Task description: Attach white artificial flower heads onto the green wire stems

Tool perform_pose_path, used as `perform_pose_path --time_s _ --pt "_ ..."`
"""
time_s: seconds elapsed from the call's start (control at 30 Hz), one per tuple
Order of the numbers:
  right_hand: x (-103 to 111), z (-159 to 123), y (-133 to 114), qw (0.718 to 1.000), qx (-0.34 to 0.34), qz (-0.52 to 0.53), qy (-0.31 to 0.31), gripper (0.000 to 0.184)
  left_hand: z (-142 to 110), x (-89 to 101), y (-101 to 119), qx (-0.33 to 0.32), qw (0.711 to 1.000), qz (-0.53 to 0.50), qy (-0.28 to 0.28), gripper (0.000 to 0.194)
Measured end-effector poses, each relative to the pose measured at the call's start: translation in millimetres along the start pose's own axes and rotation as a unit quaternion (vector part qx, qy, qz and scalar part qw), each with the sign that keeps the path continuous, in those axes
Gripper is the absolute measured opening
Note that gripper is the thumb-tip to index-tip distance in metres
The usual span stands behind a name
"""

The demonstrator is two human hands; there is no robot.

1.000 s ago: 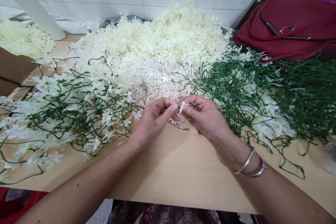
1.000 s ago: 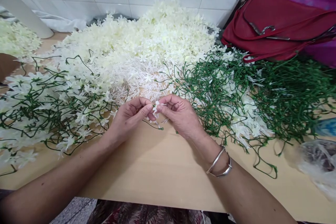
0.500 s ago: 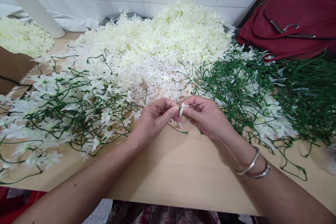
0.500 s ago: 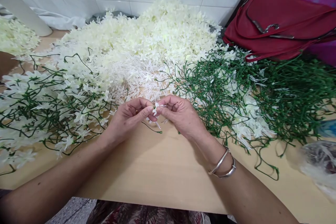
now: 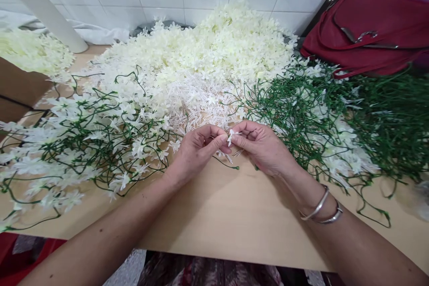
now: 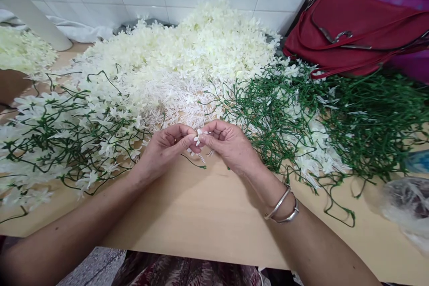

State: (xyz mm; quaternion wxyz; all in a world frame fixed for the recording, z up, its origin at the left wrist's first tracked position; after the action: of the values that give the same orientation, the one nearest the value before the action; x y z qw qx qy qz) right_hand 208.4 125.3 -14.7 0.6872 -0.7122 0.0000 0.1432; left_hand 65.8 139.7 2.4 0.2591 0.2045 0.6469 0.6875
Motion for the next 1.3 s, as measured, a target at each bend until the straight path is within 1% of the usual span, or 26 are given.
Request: perform_pose_path --time_s 0.17,0.27,0.47,0.57,0.63,0.7,0.77,0.83,0.87,0.9,0.93,1.0,1.03,1.07,1.13,1.17,1.23,1.3 --pt "-3 0 -5 0.999 0.006 0.033 -0.039 0.033 0 -1.6 -1 -0.019 1.000 0.004 0.023 0.035" --pt "-3 -1 -8 0.998 0.012 0.035 -0.047 0.034 -2 -0.6 2 -0.026 0.999 0.021 0.038 0.033" --pt "-1 -2 -12 0.997 0.018 0.065 -0.041 0.035 -6 4.2 16 -0.063 0.992 0.092 0.063 0.021" --pt "4 -2 -15 0.997 0.027 0.068 -0.023 0.028 -9 6.6 19 -0.069 0.985 0.136 0.077 0.018" --pt "9 -2 -16 0.998 0.032 0.052 -0.008 0.024 -9 7.2 19 -0.061 0.987 0.128 0.076 0.020" --pt "11 -3 -17 0.999 0.040 0.020 0.000 0.023 -8 8.2 19 -0.053 0.993 0.088 0.066 0.022" --pt "12 -3 -20 0.998 0.052 -0.035 0.006 0.021 -6 10.8 22 -0.054 0.996 0.045 0.049 0.024" --pt "7 -4 -22 0.992 0.057 -0.109 -0.003 0.021 -3 13.5 29 -0.054 0.998 0.034 0.012 0.024" --pt "3 -5 -23 0.987 0.057 -0.146 -0.016 0.021 -2 13.9 32 -0.047 0.998 0.045 -0.018 0.023" --pt "-2 -6 -24 0.980 0.058 -0.185 -0.035 0.021 -1 12.4 33 -0.032 0.995 0.068 -0.061 0.022" --pt "-8 -7 -25 0.970 0.062 -0.226 -0.058 0.019 -2 9.0 33 -0.014 0.988 0.097 -0.116 0.019" --pt "-19 -9 -29 0.941 0.084 -0.311 -0.105 0.014 -6 2.7 30 0.023 0.962 0.162 -0.217 0.012" --pt "-23 -11 -30 0.922 0.097 -0.354 -0.122 0.014 -8 1.2 29 0.032 0.949 0.192 -0.250 0.008" --pt "-25 -12 -31 0.903 0.108 -0.395 -0.132 0.017 -9 1.0 28 0.035 0.937 0.225 -0.266 0.007" --pt "-23 -11 -32 0.873 0.118 -0.454 -0.133 0.016 -9 2.5 27 0.029 0.921 0.284 -0.264 0.006" --pt "-19 -10 -32 0.865 0.116 -0.473 -0.123 0.012 -8 3.3 26 0.026 0.916 0.310 -0.255 0.007" --pt "-6 -6 -30 0.862 0.106 -0.487 -0.092 0.010 -5 4.3 24 0.020 0.910 0.346 -0.228 0.013" --pt "8 -3 -30 0.872 0.098 -0.477 -0.051 0.011 -1 7.9 23 0.005 0.913 0.370 -0.172 0.019"
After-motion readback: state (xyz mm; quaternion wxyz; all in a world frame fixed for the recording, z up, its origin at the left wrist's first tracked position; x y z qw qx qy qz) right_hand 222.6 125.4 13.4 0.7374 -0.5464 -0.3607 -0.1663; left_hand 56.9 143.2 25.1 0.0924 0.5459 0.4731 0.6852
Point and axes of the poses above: each hand's wrist, its own z-axis towards the middle knuckle, its own x-axis out of the back of the hand, y = z × x, the point moved 8 cm from there along z, towards the middle knuckle, and after that the axes turned 8 degrees about -y, right-handed, at the moved point
